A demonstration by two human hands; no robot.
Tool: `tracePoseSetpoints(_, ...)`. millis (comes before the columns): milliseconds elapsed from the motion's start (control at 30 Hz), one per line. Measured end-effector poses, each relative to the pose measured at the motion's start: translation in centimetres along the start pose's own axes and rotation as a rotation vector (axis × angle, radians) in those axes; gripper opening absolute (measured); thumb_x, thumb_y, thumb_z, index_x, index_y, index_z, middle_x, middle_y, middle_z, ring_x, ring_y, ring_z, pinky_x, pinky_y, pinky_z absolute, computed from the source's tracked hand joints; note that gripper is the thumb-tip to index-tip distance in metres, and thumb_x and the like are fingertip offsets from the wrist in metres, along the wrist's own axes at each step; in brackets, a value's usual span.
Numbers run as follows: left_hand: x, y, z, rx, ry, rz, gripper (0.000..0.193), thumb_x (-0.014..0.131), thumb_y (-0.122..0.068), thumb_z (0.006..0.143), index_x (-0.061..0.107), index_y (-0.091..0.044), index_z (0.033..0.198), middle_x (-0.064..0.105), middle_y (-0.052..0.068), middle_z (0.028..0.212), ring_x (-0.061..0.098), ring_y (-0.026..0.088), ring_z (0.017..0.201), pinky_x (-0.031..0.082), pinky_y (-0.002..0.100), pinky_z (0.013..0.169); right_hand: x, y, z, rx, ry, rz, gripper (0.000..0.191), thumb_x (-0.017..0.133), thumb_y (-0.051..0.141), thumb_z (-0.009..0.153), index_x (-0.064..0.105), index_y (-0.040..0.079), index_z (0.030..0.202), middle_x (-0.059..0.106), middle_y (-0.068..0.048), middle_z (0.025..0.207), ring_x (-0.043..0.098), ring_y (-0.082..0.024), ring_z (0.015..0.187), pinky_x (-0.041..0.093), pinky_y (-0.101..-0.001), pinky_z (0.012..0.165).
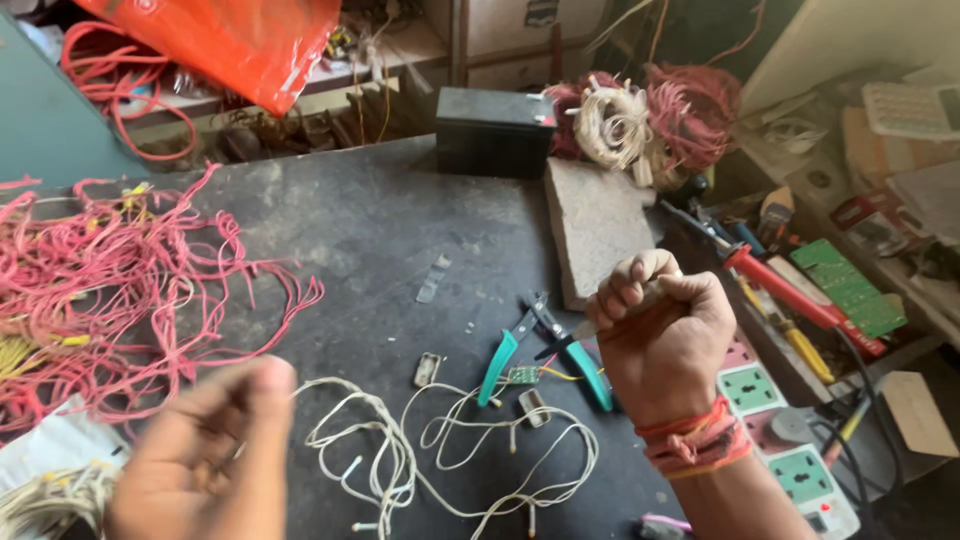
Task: The person uses a multimeter to test individual LED bulbs on a string of lights. They then use a soldering iron to reattach wires to the LED circuit board. The person continues to test and repair the lights.
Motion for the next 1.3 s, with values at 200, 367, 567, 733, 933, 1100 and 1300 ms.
tracePoseSetpoints(200,-3.6,1.3,3.2,0.040,-0.159,0.019,0.027,0.078,-0.029,0.097,0.069,-0.008,0.109,0.072,0.003,0.095,0.067,0.005,0.081,0.054,0.021,0.072,-0.1,-1.8,1.1,0.013,-0.002,-0.006,0.018,0.045,0.022,0.083,0.050,0.005,0.083,0.045,-0.007,0.071,0.040,-0.020,0.066,0.036,-0.0343,0.064)
tracePoseSetpoints(367,-6.2,2.0,6.1,-0.093,-0.091,0.105,0.028,0.077,-0.038,0.095,0.074,-0.013,0.106,0.071,-0.002,0.088,0.065,0.004,0.076,0.054,0.023,0.067,-0.2,-2.1,1.2,0.037,0.005,0.009,0.018,0.044,0.021,0.084,0.050,0.005,0.082,0.045,-0.007,0.072,0.040,-0.020,0.066,0.037,-0.0340,0.063)
tracePoseSetpoints(567,-6.6,3.2,5.9,-0.079,-0.119,0.127,0.029,0.078,-0.040,0.095,0.075,-0.013,0.106,0.070,-0.001,0.085,0.063,0.006,0.072,0.055,0.023,0.068,-0.2,-2.6,1.3,0.032,0.010,-0.028,0.018,0.043,0.021,0.084,0.050,0.004,0.082,0.045,-0.007,0.072,0.040,-0.020,0.065,0.037,-0.0340,0.062)
tracePoseSetpoints(733,-6.6,2.8,6.5,-0.099,-0.083,0.116,0.029,0.078,-0.039,0.093,0.076,-0.014,0.107,0.071,-0.002,0.086,0.065,0.005,0.072,0.055,0.023,0.068,-0.3,-2.6,1.5,0.040,0.008,-0.002,0.019,0.042,0.021,0.085,0.051,0.004,0.083,0.045,-0.007,0.072,0.040,-0.020,0.065,0.037,-0.0335,0.062)
tracePoseSetpoints(933,-6.0,3.3,5.6,-0.058,-0.152,0.150,0.031,0.079,-0.040,0.095,0.074,-0.011,0.105,0.070,0.001,0.087,0.064,0.007,0.073,0.055,0.025,0.068,-0.4,-2.6,1.7,0.039,0.015,0.005,0.020,0.042,0.020,0.085,0.052,0.003,0.083,0.045,-0.007,0.071,0.041,-0.020,0.065,0.038,-0.0339,0.062)
tracePoseSetpoints(1100,-6.5,4.4,7.0,-0.073,-0.116,0.134,0.032,0.078,-0.042,0.094,0.074,-0.013,0.107,0.071,0.001,0.088,0.065,0.007,0.074,0.055,0.026,0.066,-0.3,-2.5,1.7,0.038,0.004,0.007,0.020,0.042,0.020,0.084,0.053,0.003,0.083,0.046,-0.007,0.070,0.041,-0.020,0.064,0.038,-0.0342,0.062)
tracePoseSetpoints(1300,-6.9,4.7,6.6,-0.086,-0.164,0.174,0.032,0.080,-0.041,0.096,0.076,-0.012,0.110,0.071,0.003,0.090,0.064,0.011,0.072,0.056,0.028,0.068,0.1,-2.1,1.5,0.058,0.037,0.014,0.020,0.043,0.022,0.085,0.052,0.004,0.082,0.047,-0.007,0.071,0.043,-0.020,0.065,0.038,-0.0340,0.062)
Point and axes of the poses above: each hand's wrist, its own z-axis towards the middle knuckle, its own x-axis out of the palm, y = z × x, the point moved 1 cm from there along z, towards the middle knuckle
